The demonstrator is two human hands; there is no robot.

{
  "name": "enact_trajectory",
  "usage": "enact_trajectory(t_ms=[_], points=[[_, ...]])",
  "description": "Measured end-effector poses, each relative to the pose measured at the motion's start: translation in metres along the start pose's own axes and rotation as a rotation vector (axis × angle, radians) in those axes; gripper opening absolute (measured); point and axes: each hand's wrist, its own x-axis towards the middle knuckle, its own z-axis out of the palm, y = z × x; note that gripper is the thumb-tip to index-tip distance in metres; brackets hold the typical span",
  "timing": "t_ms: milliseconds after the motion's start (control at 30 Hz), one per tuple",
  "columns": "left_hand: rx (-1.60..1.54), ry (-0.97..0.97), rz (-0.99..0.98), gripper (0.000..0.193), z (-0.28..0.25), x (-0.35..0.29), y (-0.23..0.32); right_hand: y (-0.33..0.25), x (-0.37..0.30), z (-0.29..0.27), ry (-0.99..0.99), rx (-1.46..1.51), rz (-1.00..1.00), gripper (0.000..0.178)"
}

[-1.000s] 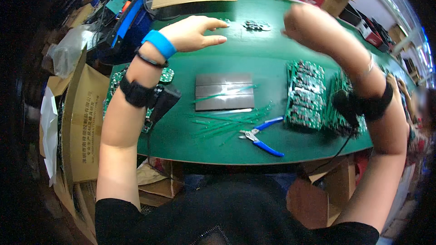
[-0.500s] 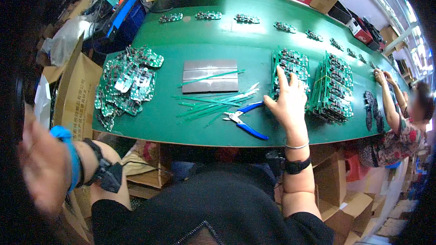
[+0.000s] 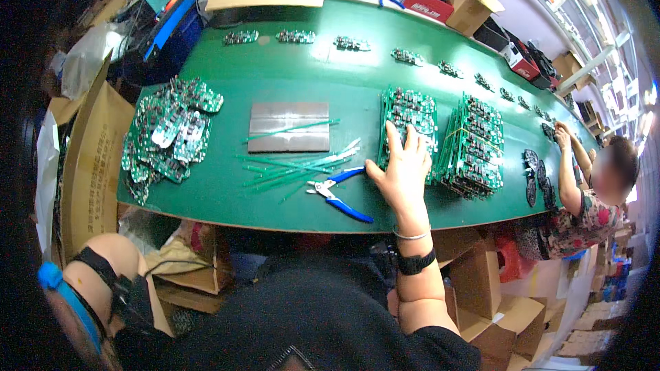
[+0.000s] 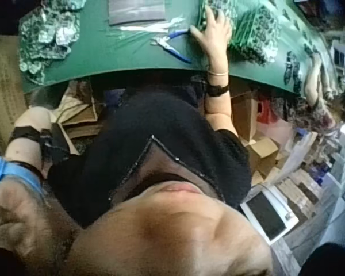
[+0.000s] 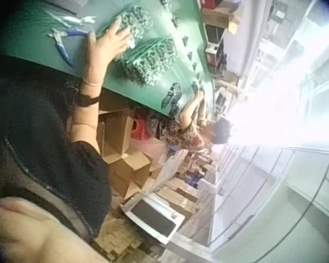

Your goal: The worker is assembling printed circuit boards on an assembly line, using pliers to separate or trim components.

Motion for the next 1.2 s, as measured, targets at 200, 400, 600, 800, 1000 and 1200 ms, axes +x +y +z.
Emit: enact_trajectory(t_ms=[200, 400, 600, 800, 1000, 1200], points=[[0.122, 0.021, 0.156, 0.047, 0.268, 0.175, -0.039, 0.007, -0.005, 0.007, -0.020, 0.022, 0.007, 0.074], [0.373, 0.175, 0.234, 0.045, 0.320, 0.196, -0.044, -0.002, -0.027, -0.002, -0.016, 0.031, 0.087, 0.078], [0.324, 0.306, 0.200, 0.043, 0.373, 0.189, -0.062, -0.012, -0.022, 0.003, -0.035, 0.107, 0.121, 0.078], [0.258, 0.297, 0.092, 0.041, 0.349, 0.121, -0.044, 0.008, -0.013, -0.007, 0.277, 0.451, 0.054, 0.051], [0.148, 0.155, -0.144, 0.041, 0.411, 0.239, -0.054, 0.015, 0.002, -0.014, 0.307, 0.778, 0.125, 0.052], [0.138, 0.088, -0.259, 0.042, 0.469, 0.319, -0.086, 0.035, -0.004, -0.019, 0.327, 1.110, 0.198, 0.054]])
